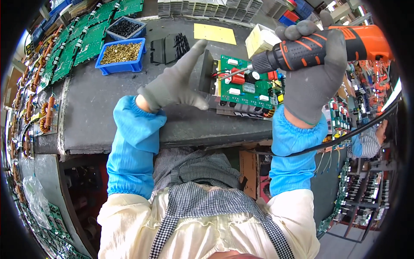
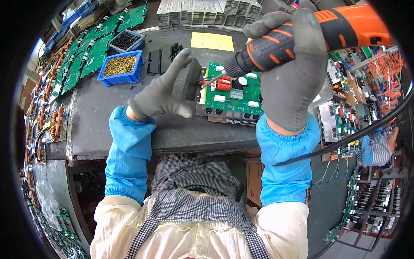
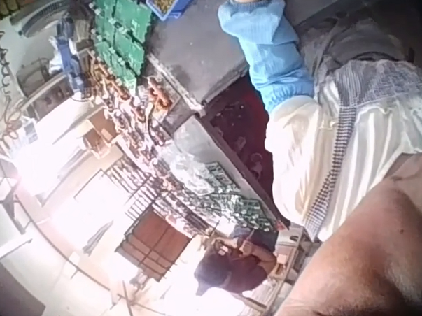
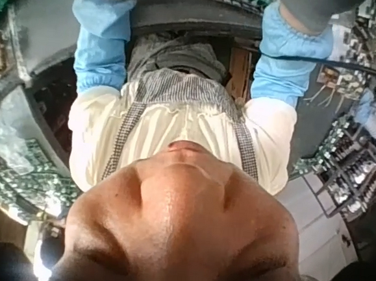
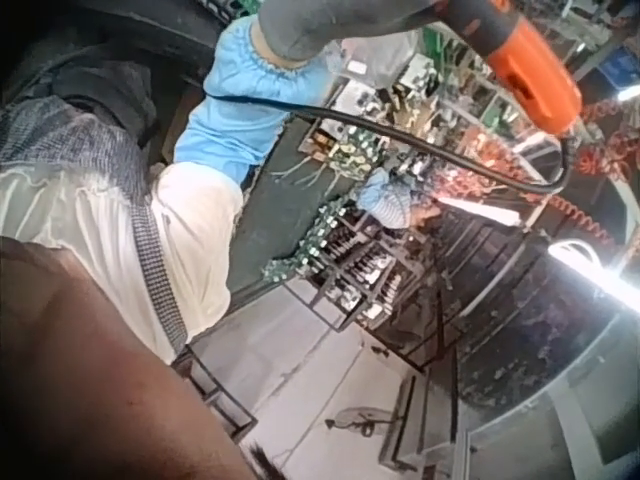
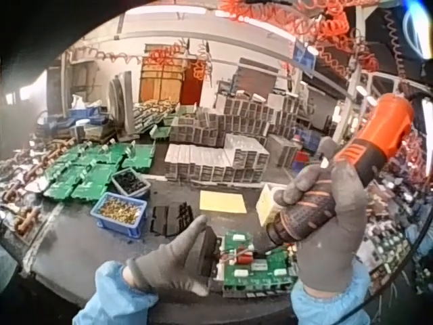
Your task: The person assembles electronic circuit boards and components by taking them from a packaging box and attaching them to a metal chassis with screws using an electric screwdriver, then organizing the completed assemblies on an industrial workbench. Yellow plastic panels are also attached to the chassis during assembly.
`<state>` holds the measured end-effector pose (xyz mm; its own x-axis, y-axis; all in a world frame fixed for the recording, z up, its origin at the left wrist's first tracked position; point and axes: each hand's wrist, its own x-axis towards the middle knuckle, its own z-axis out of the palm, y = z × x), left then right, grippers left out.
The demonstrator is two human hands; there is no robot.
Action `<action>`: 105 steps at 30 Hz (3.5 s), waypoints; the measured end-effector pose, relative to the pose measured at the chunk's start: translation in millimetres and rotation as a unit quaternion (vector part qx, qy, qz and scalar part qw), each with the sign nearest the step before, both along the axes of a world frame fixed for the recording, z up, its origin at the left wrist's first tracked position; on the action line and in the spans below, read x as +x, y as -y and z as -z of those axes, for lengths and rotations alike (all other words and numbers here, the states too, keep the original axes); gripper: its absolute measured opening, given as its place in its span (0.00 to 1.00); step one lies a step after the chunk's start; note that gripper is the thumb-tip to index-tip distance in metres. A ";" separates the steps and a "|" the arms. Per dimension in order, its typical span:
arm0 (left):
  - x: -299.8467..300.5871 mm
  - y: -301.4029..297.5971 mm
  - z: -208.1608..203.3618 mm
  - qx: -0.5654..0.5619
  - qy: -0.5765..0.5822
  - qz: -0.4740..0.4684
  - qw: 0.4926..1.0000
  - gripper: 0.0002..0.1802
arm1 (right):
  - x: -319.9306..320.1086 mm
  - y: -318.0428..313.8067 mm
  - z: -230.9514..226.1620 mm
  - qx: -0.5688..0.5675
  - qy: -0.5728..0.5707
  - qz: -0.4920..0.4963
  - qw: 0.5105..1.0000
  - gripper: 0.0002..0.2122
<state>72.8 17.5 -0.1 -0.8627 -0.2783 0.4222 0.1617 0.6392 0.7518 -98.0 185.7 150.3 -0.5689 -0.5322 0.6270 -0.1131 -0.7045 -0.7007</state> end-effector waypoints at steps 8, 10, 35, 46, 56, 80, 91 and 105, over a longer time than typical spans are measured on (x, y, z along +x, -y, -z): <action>-26.3 -10.2 0.7 -0.019 0.027 0.046 0.998 0.74 | -22.6 -7.0 37.6 -0.011 -0.264 0.061 0.963 0.16; -26.1 -9.7 -0.3 -0.051 0.028 0.040 0.997 0.71 | -19.1 -7.1 38.9 -0.024 -0.201 0.023 0.979 0.14; -27.1 1.7 17.8 -0.187 -0.029 0.007 0.982 0.67 | 44.5 32.6 -8.5 0.197 -0.020 -0.157 0.967 0.32; -27.5 2.8 19.4 -0.147 -0.033 0.023 0.988 0.67 | 41.1 49.5 -10.4 0.204 -0.049 -0.227 0.951 0.36; -35.4 -3.6 25.2 -0.063 -0.031 0.045 0.997 0.70 | -38.8 -9.5 -76.5 0.014 -0.332 -0.168 0.928 0.27; -101.8 -70.3 -99.5 -0.165 0.366 0.109 0.910 0.67 | -85.3 -559.9 130.0 0.620 -0.492 0.473 0.387 0.16; -114.8 -71.0 -88.5 -0.226 0.322 0.084 0.916 0.65 | -142.6 -506.1 99.6 0.583 -0.469 0.459 0.480 0.17; -2.0 -55.5 -38.3 0.242 -0.069 -0.116 0.961 0.38 | -163.1 -177.1 145.9 0.475 0.009 0.134 0.870 0.17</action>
<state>70.8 72.9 38.1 -0.6992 -0.6484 0.3011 0.1764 0.2516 0.9516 -261.1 362.9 4.5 -0.7574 -0.6520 -0.0343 -0.1666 0.2439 -0.9554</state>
